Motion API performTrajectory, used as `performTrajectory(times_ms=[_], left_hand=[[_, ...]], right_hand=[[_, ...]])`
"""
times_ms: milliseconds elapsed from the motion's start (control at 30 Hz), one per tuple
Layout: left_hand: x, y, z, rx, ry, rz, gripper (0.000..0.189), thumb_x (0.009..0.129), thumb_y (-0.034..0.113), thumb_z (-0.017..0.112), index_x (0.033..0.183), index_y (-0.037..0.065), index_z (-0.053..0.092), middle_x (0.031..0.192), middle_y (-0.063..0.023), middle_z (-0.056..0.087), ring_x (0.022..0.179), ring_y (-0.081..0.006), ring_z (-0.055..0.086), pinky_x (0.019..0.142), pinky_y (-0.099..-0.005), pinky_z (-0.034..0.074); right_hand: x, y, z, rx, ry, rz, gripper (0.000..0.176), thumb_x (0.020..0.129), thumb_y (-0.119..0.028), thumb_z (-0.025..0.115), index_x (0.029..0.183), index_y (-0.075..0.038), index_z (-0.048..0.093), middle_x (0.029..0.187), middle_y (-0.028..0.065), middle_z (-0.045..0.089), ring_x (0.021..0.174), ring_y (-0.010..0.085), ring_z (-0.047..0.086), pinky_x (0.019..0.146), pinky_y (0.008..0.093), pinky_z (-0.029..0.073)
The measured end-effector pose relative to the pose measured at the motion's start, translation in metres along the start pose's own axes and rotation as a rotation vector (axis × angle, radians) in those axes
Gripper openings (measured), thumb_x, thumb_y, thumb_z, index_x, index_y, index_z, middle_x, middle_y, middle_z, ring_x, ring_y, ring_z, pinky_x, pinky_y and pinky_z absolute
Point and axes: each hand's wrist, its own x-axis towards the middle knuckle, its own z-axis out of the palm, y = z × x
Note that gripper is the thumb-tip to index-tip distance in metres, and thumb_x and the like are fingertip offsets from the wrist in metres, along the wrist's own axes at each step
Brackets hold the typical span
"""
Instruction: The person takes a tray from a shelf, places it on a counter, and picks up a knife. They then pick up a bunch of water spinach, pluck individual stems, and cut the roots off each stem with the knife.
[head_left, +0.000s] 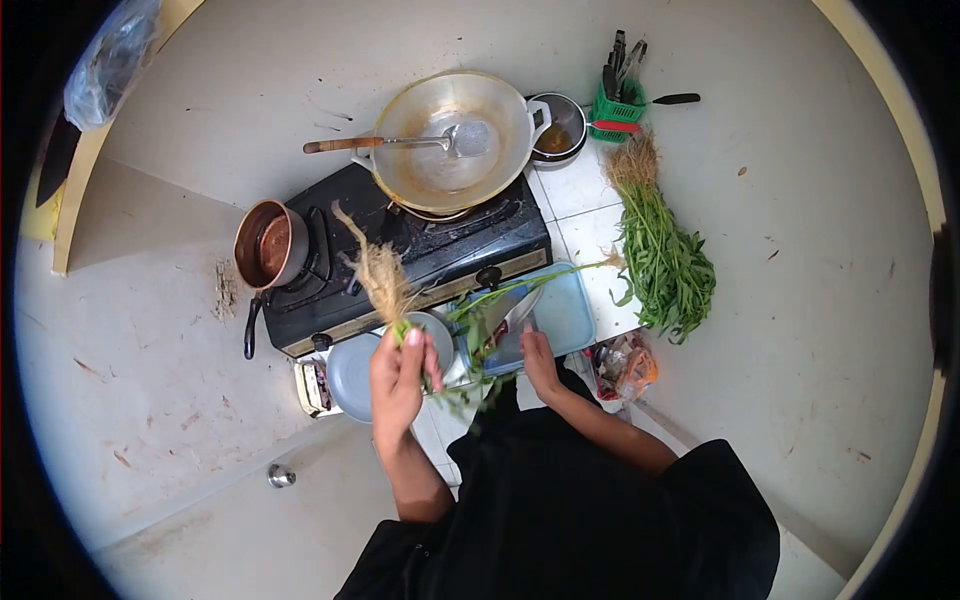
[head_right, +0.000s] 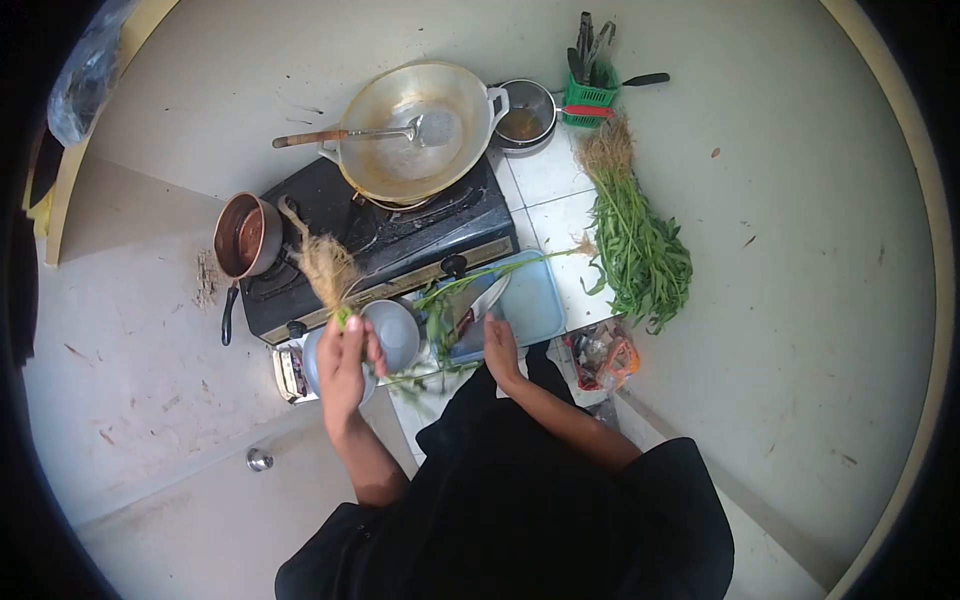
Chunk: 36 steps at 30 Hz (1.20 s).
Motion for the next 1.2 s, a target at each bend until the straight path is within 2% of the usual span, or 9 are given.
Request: performTrajectory(times_ms=[167,267,367,567,667,867,1000,1067,1200], left_hand=[[-0.031,0.025,-0.060,-0.073,-0.128,-0.063,0.026,0.107,0.022,0.045,0.114,-0.002,0.055,0.065,-0.0001,0.047,0.051,-0.0061,0.043,0.046,-0.0210,0.034],[-0.026,0.014,-0.072,0.089,-0.170,-0.078,0.037,0.107,0.023,0.046,0.138,0.002,0.048,0.067,0.0011,0.045,0.056,-0.0057,0.041,0.051,-0.0220,0.032],[-0.023,-0.002,-0.071,0.339,-0.177,-0.131,0.038,0.106,0.025,0.049,0.139,0.005,0.047,0.068,0.0007,0.048,0.059,-0.0068,0.042,0.055,-0.0240,0.035],[-0.038,-0.037,-0.061,0.481,-0.296,-0.152,0.027,0.105,0.026,0.051,0.120,0.004,0.056,0.067,-0.0060,0.047,0.064,-0.0136,0.044,0.061,-0.0327,0.042],[-0.041,-0.060,-0.059,0.458,-0.319,-0.176,0.026,0.105,0.028,0.051,0.108,0.003,0.057,0.068,-0.0105,0.049,0.065,-0.0157,0.044,0.063,-0.0360,0.043],[-0.037,-0.094,-0.055,0.536,-0.356,-0.110,0.027,0.104,0.028,0.053,0.101,0.002,0.056,0.068,-0.0155,0.054,0.063,-0.0247,0.051,0.064,-0.0395,0.044],[-0.046,-0.082,-0.035,0.748,-0.315,-0.036,0.023,0.102,0.026,0.055,0.100,0.003,0.060,0.072,-0.0206,0.062,0.069,-0.0391,0.063,0.065,-0.0443,0.049],[-0.060,-0.063,-0.027,1.261,-0.299,0.003,0.020,0.098,0.025,0.057,0.098,0.007,0.064,0.077,-0.0215,0.067,0.076,-0.0442,0.066,0.065,-0.0494,0.052],[-0.064,-0.018,-0.003,1.410,-0.189,0.164,0.020,0.096,0.028,0.059,0.094,0.009,0.065,0.078,-0.0173,0.069,0.069,-0.0391,0.068,0.061,-0.0517,0.053]], right_hand=[[-0.001,0.042,0.048,-0.297,0.105,0.014,0.058,0.088,-0.047,0.072,0.109,0.002,0.051,0.097,0.0129,0.056,0.088,0.0238,0.058,0.081,0.0348,0.048],[0.006,0.056,0.076,-0.332,0.178,-0.096,0.078,0.077,-0.043,0.083,0.122,0.004,0.041,0.112,0.0202,0.052,0.100,0.0301,0.058,0.087,0.0401,0.048],[0.011,0.065,0.098,-0.358,0.301,-0.166,0.089,0.076,-0.036,0.084,0.131,0.005,0.028,0.127,0.0266,0.041,0.112,0.0394,0.052,0.093,0.0461,0.046],[0.005,0.033,0.108,-0.453,0.444,-0.117,0.093,0.072,-0.022,0.083,0.136,0.004,0.021,0.131,0.0294,0.037,0.119,0.0461,0.047,0.101,0.0494,0.042],[0.001,0.026,0.101,-0.433,0.448,-0.010,0.085,0.073,-0.015,0.079,0.135,0.004,0.025,0.128,0.0300,0.042,0.117,0.0447,0.050,0.100,0.0480,0.042],[0.007,0.072,0.062,-0.351,0.444,-0.217,0.049,0.084,-0.013,0.066,0.123,0.009,0.045,0.114,0.0307,0.056,0.111,0.0466,0.057,0.091,0.0471,0.046],[-0.011,0.090,0.018,-0.293,0.367,-0.176,0.031,0.098,-0.020,0.057,0.117,0.003,0.050,0.092,0.0105,0.059,0.081,0.0242,0.061,0.075,0.0360,0.049],[-0.025,0.098,-0.006,-0.226,0.321,-0.168,0.027,0.102,-0.023,0.052,0.119,-0.002,0.053,0.087,0.0026,0.056,0.066,0.0102,0.054,0.056,0.0275,0.046],[-0.063,0.075,-0.050,-0.108,0.217,-0.053,0.025,0.103,-0.026,0.051,0.121,-0.009,0.053,0.088,0.0006,0.056,0.065,0.0076,0.052,0.047,0.0240,0.041]])
